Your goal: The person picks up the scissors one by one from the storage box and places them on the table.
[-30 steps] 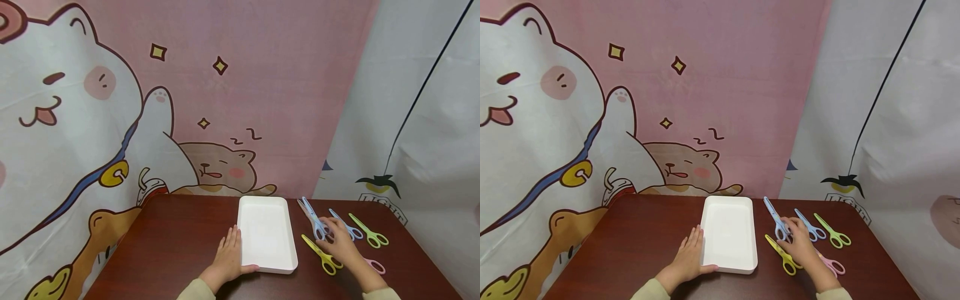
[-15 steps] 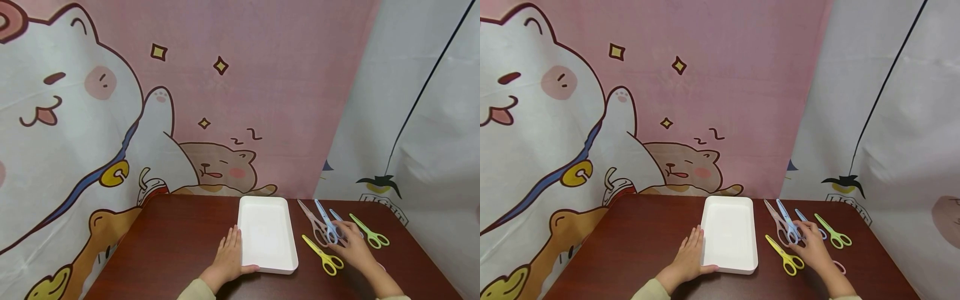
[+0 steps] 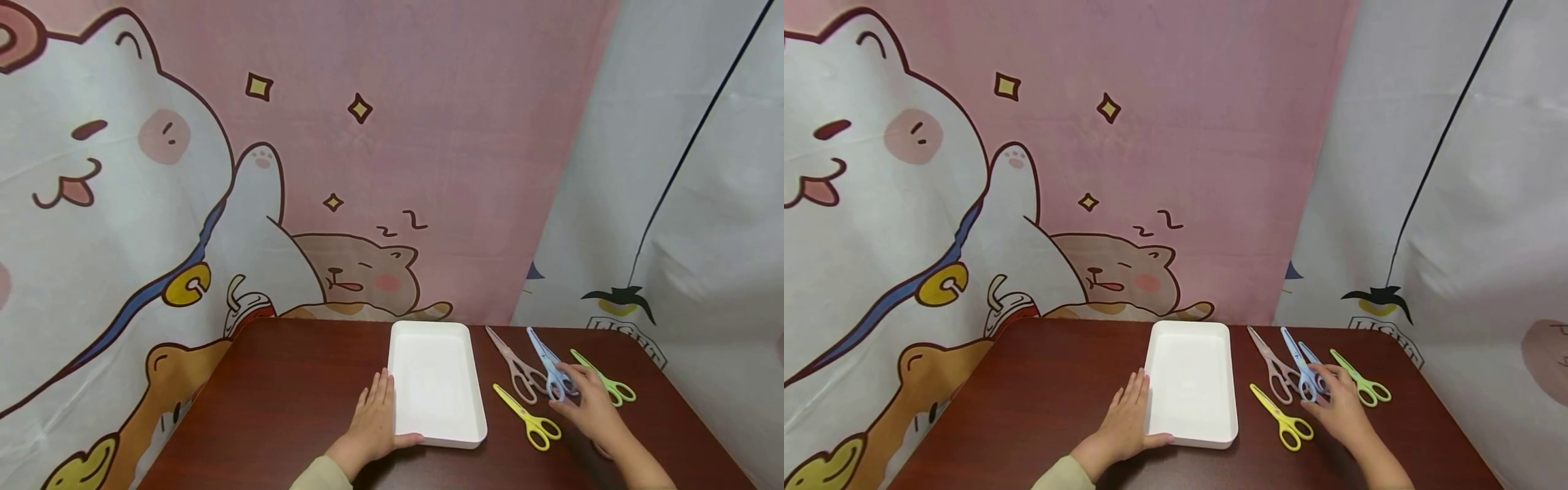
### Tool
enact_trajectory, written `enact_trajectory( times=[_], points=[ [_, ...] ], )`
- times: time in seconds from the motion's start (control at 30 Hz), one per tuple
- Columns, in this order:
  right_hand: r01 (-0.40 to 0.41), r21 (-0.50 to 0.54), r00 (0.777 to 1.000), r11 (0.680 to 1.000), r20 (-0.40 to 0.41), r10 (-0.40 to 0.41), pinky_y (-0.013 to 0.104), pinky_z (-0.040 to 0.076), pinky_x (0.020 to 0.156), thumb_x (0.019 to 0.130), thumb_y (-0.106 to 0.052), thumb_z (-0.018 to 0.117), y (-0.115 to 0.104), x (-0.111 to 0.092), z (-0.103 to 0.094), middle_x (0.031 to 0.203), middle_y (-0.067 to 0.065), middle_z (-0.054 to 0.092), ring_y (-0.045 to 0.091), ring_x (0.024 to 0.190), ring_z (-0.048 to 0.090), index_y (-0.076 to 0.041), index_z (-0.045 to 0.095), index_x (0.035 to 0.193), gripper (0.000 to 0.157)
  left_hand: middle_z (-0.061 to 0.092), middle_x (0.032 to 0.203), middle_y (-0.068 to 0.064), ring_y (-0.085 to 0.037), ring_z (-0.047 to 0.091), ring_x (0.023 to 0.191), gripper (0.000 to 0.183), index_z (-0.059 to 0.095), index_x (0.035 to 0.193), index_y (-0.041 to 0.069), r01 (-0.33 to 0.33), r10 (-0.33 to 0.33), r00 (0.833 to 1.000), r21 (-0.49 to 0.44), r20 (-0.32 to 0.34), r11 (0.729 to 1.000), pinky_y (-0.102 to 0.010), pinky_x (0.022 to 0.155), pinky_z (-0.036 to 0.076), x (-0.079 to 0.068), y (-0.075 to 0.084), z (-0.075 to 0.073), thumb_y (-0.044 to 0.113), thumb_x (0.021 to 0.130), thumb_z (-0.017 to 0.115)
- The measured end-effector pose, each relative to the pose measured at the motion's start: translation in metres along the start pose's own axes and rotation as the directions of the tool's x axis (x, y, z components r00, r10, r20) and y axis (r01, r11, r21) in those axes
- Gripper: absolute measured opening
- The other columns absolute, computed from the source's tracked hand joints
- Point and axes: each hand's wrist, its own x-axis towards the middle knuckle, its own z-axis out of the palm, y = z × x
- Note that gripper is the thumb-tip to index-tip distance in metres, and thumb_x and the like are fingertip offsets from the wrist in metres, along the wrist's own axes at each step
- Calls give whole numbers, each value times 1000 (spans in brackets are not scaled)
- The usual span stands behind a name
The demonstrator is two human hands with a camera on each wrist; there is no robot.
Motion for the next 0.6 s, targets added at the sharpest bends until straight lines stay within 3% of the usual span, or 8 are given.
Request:
enact_trajectory(
  times=[0.2, 0.47, 0.6],
  points=[
    [-13, -15, 1000, 1000, 27, 13, 59, 44, 71, 64, -7, 84, 9, -3, -5, 116, 31, 44, 45, 97, 50, 2, 53, 123, 68, 13, 157, -21, -36, 15, 144, 129, 17, 148, -5, -15, 15, 1000, -14, -22, 1000, -55, 111, 23, 0, -1, 2, 87, 63, 47],
    [-125, -24, 985, 992, 119, 127, 63, 43, 77, 69, -9, 81, 18, -7, -16, 122, 34, 37, 48, 105, 43, 2, 49, 128, 68, 13, 157, -21, -35, 14, 145, 128, 17, 149, -4, 2, -2, 1000, -7, -3, 1000, -54, 112, 22, 1, -1, 1, 87, 63, 48],
    [-139, -47, 984, 989, 108, 144, 63, 42, 74, 68, -8, 80, 23, -10, -22, 120, 35, 37, 50, 102, 43, 2, 49, 127, 67, 12, 157, -20, -34, 13, 145, 129, 16, 149, -3, 8, -8, 1000, -2, 4, 1000, -53, 112, 22, 1, -1, 1, 87, 63, 48]
  ],
)
